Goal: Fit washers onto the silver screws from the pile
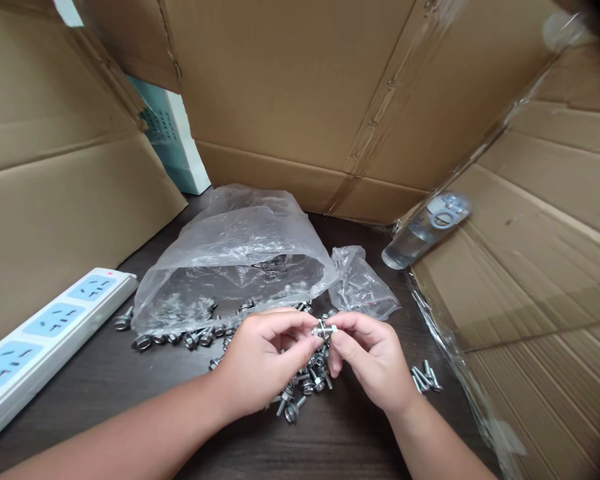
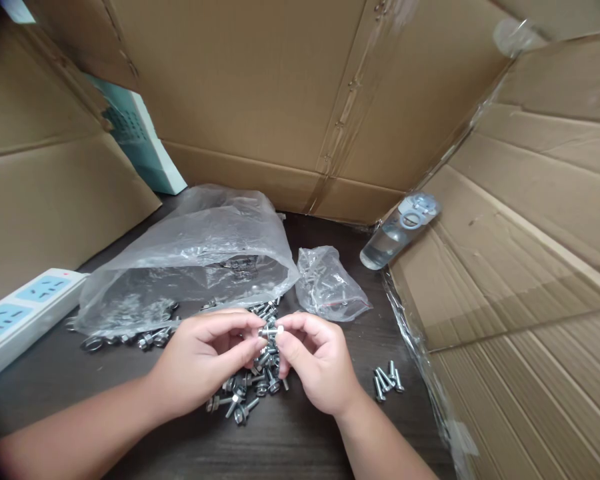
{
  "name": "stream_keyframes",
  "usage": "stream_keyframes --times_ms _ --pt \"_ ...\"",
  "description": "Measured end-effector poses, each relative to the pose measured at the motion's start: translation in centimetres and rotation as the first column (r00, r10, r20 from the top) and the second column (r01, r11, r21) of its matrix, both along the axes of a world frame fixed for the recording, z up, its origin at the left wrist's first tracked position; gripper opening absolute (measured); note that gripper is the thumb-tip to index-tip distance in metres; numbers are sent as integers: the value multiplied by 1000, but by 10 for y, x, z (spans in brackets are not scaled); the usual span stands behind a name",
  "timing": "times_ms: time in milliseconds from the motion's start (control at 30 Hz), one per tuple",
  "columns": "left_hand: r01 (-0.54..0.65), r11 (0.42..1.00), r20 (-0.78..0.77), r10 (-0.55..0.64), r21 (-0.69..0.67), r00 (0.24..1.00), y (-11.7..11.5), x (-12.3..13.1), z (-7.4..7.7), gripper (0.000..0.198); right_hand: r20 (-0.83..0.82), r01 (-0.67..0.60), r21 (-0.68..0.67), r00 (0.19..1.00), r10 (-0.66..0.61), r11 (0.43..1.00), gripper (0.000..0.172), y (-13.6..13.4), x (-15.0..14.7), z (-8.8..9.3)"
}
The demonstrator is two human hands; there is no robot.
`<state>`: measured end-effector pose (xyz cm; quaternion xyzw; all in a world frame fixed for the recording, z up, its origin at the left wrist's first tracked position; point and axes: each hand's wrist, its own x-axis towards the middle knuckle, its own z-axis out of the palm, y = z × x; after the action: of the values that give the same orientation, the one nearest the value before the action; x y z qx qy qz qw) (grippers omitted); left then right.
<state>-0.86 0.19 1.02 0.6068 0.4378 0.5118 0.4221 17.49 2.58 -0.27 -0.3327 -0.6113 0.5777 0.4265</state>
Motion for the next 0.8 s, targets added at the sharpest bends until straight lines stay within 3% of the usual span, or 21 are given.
stream_keyframes --times_ms 100,233,367,467,600,800 --pt "14 997 44 -11 -71 999 1 0 2 12 -9 0 27 1000 0 1000 13 -2 0 1" --pt "138 942 214 -73 -306 974 3 -2 4 18 -40 -18 58 999 20 998 10 -6 -1 2" --pt "230 883 324 -94 -410 941 6 -4 1 23 -113 -37 32 993 41 999 25 -9 -3 2" --pt "246 870 370 -80 -427 925 7 -4 0 24 -125 -14 28 992 17 1000 32 -9 -4 2" --pt "236 877 357 -80 -420 931 6 -4 2 26 -44 15 91 999 -11 996 13 -8 -5 2" --pt "143 950 254 -70 -278 965 3 -1 5 18 55 29 132 998 -36 991 10 -7 -5 5"
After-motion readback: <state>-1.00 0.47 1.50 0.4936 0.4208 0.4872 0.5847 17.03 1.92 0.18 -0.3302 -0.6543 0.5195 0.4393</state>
